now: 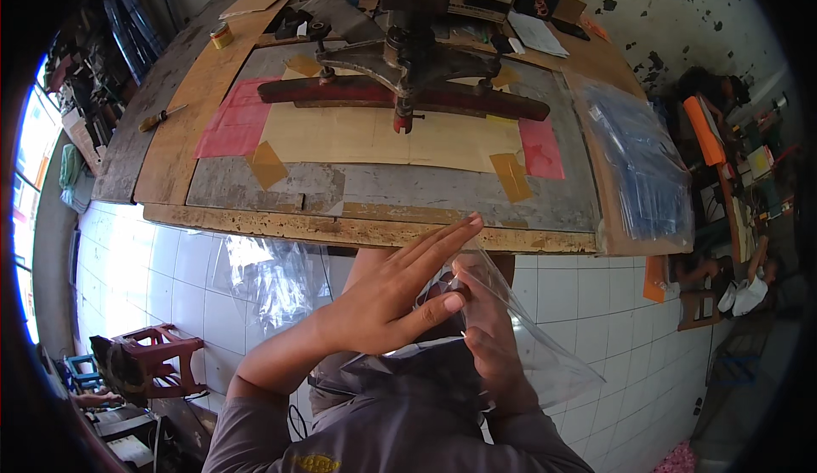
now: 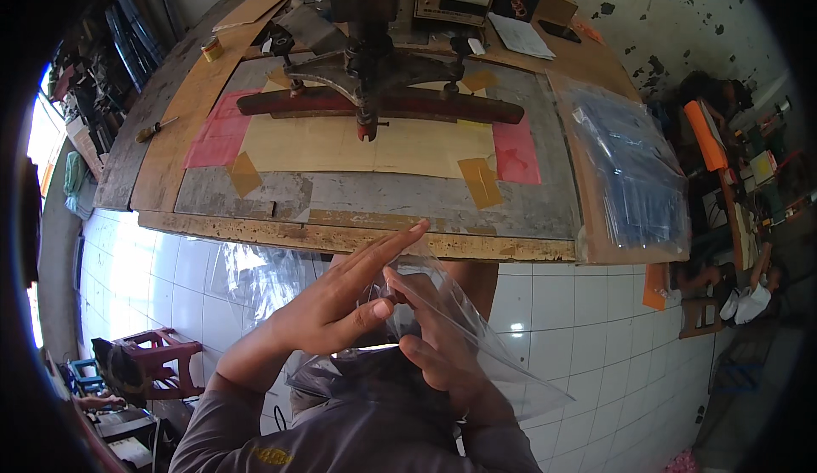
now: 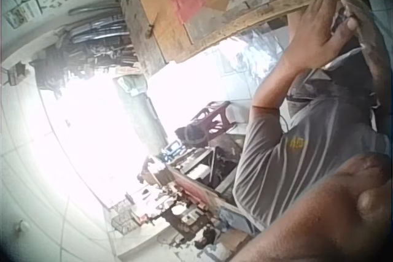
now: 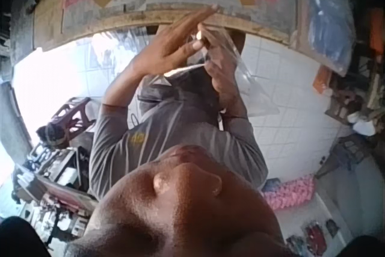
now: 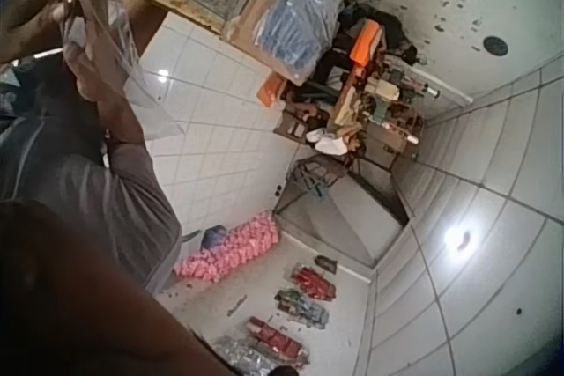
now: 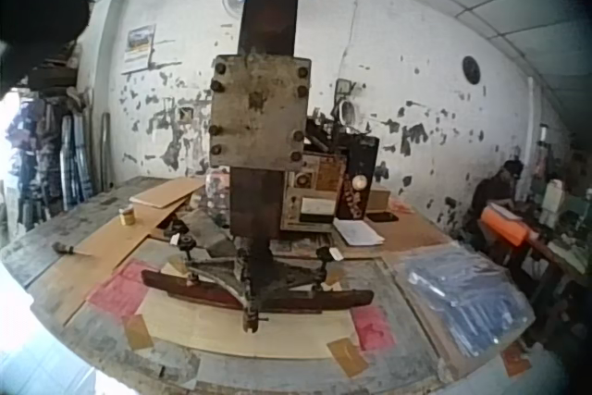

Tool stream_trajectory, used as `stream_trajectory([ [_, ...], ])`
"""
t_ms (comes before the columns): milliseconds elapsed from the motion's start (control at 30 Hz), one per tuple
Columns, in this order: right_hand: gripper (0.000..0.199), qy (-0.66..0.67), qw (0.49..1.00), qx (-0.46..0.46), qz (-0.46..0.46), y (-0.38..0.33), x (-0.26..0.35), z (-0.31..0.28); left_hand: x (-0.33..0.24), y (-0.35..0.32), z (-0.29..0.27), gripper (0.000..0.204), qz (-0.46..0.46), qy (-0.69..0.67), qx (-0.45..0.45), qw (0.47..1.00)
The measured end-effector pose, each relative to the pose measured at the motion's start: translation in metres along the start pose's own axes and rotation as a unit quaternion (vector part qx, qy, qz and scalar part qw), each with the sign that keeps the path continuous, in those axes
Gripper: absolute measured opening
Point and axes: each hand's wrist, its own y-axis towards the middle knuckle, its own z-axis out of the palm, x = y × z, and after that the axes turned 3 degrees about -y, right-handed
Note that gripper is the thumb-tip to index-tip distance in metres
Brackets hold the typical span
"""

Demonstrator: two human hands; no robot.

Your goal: The person places a plastic sheet onto a heat-sealing machine, aligns it, and presses the machine head down to seal the edges.

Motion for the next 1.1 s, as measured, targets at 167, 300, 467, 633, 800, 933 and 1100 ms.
stream_trajectory([
  [167,0.087,0.145,0.989,-0.026,-0.021,-0.005,-0.026,-0.003,-0.002,0.000,-0.004,0.078,-0.010,0.009,0.010,1.000],
  [300,0.086,0.162,0.985,-0.035,-0.036,-0.006,-0.038,-0.006,-0.003,-0.003,-0.004,0.076,-0.033,0.020,0.014,0.999],
  [467,0.084,0.197,0.979,-0.031,-0.041,-0.009,-0.042,-0.005,0.001,-0.003,-0.001,0.071,0.026,0.050,-0.044,0.997],
  [633,0.083,0.184,0.981,-0.027,-0.048,-0.010,-0.046,-0.006,-0.004,-0.002,0.000,0.070,0.079,0.048,-0.047,0.995],
  [800,0.087,0.144,0.988,-0.038,-0.050,-0.009,-0.039,-0.003,-0.007,-0.004,0.002,0.074,0.108,0.101,-0.066,0.987],
  [933,0.090,0.094,0.993,-0.038,-0.053,-0.001,-0.020,0.003,-0.007,-0.004,0.003,0.076,0.106,0.127,-0.070,0.984],
  [1100,0.091,-0.009,0.997,-0.015,-0.073,0.000,-0.026,-0.004,-0.010,-0.005,0.001,0.075,0.108,0.175,-0.068,0.976],
])
